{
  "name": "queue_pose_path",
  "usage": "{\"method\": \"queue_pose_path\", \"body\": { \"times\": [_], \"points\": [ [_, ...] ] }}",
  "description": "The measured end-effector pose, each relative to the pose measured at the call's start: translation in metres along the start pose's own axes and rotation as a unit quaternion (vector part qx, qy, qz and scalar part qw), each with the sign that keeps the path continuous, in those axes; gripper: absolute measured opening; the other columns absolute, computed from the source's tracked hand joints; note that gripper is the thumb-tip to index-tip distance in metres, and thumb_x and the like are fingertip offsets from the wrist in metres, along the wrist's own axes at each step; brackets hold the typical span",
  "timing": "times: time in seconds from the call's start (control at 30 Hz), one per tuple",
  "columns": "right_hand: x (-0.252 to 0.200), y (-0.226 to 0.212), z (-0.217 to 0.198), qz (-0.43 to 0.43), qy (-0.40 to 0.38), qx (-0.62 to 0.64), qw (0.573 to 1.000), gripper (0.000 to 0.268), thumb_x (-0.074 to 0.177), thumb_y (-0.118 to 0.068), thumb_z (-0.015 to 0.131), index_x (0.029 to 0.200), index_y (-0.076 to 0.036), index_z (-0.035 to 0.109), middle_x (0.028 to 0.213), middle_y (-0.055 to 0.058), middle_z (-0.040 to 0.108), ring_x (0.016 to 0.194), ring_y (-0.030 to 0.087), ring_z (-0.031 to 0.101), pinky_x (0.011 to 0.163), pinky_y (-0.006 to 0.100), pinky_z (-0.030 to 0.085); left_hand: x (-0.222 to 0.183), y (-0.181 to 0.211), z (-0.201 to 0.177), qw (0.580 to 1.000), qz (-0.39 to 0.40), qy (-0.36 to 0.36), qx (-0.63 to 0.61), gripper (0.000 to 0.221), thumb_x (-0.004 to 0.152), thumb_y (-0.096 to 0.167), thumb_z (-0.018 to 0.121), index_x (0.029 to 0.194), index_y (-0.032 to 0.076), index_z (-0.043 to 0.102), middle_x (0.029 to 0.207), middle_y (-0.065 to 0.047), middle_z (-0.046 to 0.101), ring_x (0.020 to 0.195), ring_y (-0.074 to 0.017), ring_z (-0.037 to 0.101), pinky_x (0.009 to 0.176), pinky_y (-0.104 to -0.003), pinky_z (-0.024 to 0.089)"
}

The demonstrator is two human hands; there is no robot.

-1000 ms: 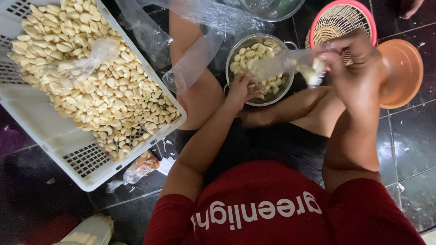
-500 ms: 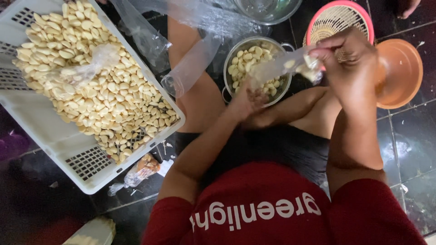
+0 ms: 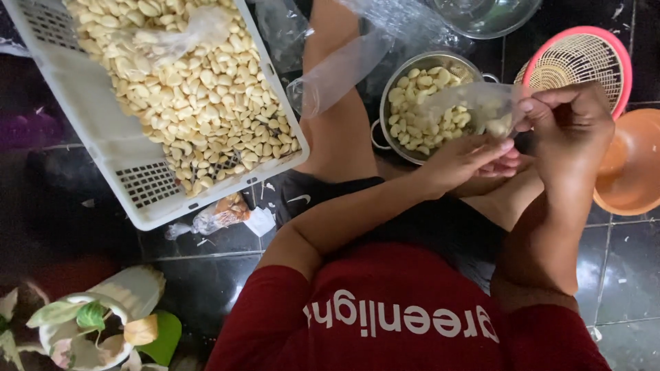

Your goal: The person puts peeled garlic cloves from a metal bowl into small plastic bags by hand, then places the filled bags into a larger bowl.

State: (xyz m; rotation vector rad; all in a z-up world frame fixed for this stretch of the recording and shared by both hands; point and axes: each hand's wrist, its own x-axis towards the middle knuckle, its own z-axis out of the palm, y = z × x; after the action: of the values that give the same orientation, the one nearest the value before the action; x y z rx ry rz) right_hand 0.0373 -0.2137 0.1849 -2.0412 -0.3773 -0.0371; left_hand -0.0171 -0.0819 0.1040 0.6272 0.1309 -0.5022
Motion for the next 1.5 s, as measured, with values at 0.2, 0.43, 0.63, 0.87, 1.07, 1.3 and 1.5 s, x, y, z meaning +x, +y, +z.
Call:
{"method": "queue_pose_path", "body": {
  "times": [0.2,0.43,0.63,0.87,1.07,1.3,1.5],
  "points": [
    [0.005,-0.006,-0.003,0.003,0.039,0.045,0.998,0.029,0.118,0.019,0.075,0.128,0.004,0.052,0.112,0.013,0.051,0.081,0.026,0.064,0.077,0.032,0.055,-0.005,0.002,0.013,0.998,0.068,-0.007,0.003,0.043,0.100,0.036,0.068,0.108,-0.006,0.072,0.101,-0.023,0.076,0.094,-0.0284,0.076,0.091,-0.038,0.063],
    [0.019,-0.034,-0.006,0.025,0.041,0.084,0.995,0.022,0.114,0.015,0.071,0.124,0.001,0.058,0.103,0.007,0.050,0.077,0.018,0.059,0.067,0.027,0.051,-0.011,-0.011,-0.039,0.965,0.030,-0.013,0.259,0.038,0.100,0.041,0.060,0.108,0.008,0.077,0.101,-0.007,0.079,0.096,-0.0152,0.072,0.095,-0.029,0.053],
    [0.031,-0.059,-0.013,0.002,0.038,0.046,0.998,0.019,0.116,0.011,0.071,0.126,-0.001,0.060,0.097,0.004,0.047,0.079,0.012,0.052,0.072,0.023,0.046,0.024,-0.069,-0.134,0.938,-0.145,0.116,0.292,0.027,0.095,0.035,0.062,0.108,0.012,0.068,0.102,-0.003,0.069,0.090,-0.0139,0.070,0.080,-0.029,0.054],
    [0.048,-0.054,-0.016,-0.068,0.022,-0.041,0.997,0.018,0.119,0.013,0.076,0.124,0.000,0.064,0.109,0.010,0.049,0.100,0.020,0.051,0.095,0.031,0.043,0.028,-0.048,-0.122,0.921,-0.186,0.130,0.318,0.037,0.097,0.044,0.058,0.117,0.014,0.064,0.110,-0.004,0.074,0.086,-0.0163,0.075,0.080,-0.038,0.058],
    [0.069,-0.081,0.014,-0.242,0.063,-0.137,0.958,0.015,0.120,-0.006,0.071,0.112,0.005,0.067,0.109,0.023,0.055,0.105,0.037,0.054,0.097,0.046,0.043,0.024,-0.042,-0.117,0.895,-0.148,0.125,0.402,0.042,0.096,0.040,0.056,0.123,0.008,0.063,0.104,-0.011,0.070,0.084,-0.0204,0.069,0.060,-0.034,0.054],
    [0.139,-0.064,0.092,-0.434,0.041,-0.024,0.900,0.007,0.105,0.010,0.061,0.106,0.008,0.067,0.112,0.025,0.054,0.115,0.040,0.058,0.123,0.066,0.038,0.034,-0.072,-0.127,0.842,-0.025,0.149,0.517,0.030,0.088,0.038,0.059,0.098,0.011,0.068,0.095,-0.007,0.074,0.093,-0.0251,0.068,0.084,-0.038,0.047],
    [0.202,-0.016,0.183,-0.446,-0.126,-0.005,0.886,0.011,0.102,0.014,0.064,0.110,0.006,0.063,0.113,0.020,0.056,0.120,0.040,0.059,0.124,0.061,0.031,0.037,-0.069,-0.131,0.850,-0.087,0.102,0.509,0.043,0.089,0.042,0.056,0.121,0.015,0.068,0.113,-0.002,0.074,0.106,-0.0181,0.070,0.094,-0.033,0.048]
  ]
}}
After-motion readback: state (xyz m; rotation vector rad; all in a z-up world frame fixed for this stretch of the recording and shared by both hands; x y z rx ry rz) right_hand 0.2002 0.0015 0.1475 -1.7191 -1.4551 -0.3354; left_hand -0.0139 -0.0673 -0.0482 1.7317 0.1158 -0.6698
